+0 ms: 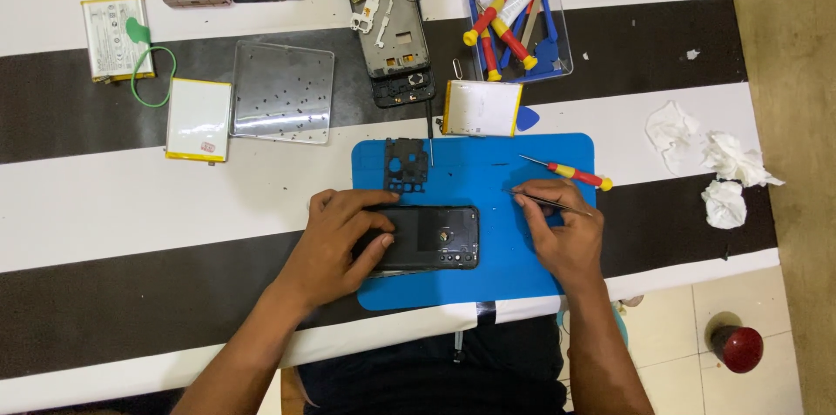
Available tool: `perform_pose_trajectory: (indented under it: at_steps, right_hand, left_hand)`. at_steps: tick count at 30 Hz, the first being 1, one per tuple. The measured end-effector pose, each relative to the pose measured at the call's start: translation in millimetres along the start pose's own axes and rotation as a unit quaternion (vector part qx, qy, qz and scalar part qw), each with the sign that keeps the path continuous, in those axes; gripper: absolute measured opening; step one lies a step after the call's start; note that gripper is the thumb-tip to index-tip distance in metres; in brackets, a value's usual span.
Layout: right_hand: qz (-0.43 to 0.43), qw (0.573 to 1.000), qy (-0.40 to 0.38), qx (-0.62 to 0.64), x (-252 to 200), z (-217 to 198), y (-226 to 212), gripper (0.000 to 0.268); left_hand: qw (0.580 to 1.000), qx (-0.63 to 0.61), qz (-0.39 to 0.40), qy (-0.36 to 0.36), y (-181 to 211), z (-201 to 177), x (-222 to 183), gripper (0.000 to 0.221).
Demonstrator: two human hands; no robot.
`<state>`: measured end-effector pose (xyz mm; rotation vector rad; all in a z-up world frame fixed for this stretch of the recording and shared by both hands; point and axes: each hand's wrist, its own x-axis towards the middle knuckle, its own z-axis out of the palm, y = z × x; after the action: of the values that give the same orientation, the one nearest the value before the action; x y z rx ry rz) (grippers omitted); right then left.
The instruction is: The person disassembles and repairs the internal components of a smartphone.
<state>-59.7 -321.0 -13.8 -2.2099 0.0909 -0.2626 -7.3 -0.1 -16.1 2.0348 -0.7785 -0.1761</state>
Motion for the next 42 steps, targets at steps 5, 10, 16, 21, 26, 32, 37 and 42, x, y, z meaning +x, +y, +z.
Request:
perform_pose_trajectory:
  at_steps: [5,10,16,21,26,32,37,42]
  right_hand:
    - [0.0,1.0,-0.007,-0.014,3,0,-5,0.016]
    - [-0.019,0.999,-0.011,0.038,0,4,-19,0.016]
    - [-0.066,0.99,-0.099,0.073,-13,46,-42,0.019]
    - [-0.117,0.972,-0.184,0.09,-7,66,-69,0.023]
    - [-0.104,0.973,-0.183,0.091,-9,65,-67,0.023]
    - [-0.113,0.973,-0.174,0.1,-9,64,-68,0.023]
    - [-0.106,0.972,-0.18,0.11,-12,66,-63,0.024]
    - [-0.126,0.97,-0.173,0.118,-9,62,-68,0.023]
  left_hand:
    - [1.0,0.0,0.005,0.006,0,1,-1,0.012]
    - [1.0,-0.001,-0.003,0.012,0,0,-1,0.013]
    - [1.0,-0.001,0.009,0.018,1,-1,-1,0.018]
    - [1.0,0.004,0.018,0.018,-2,-4,-2,0.025]
    - [0.999,0.0,0.031,0.018,-2,-1,-4,0.028]
    - [0.999,0.005,0.028,0.019,-1,0,-3,0.03]
    - [0.999,0.015,0.024,0.022,6,0,2,0.021]
    - [0.999,0.031,0.021,0.019,5,2,3,0.007]
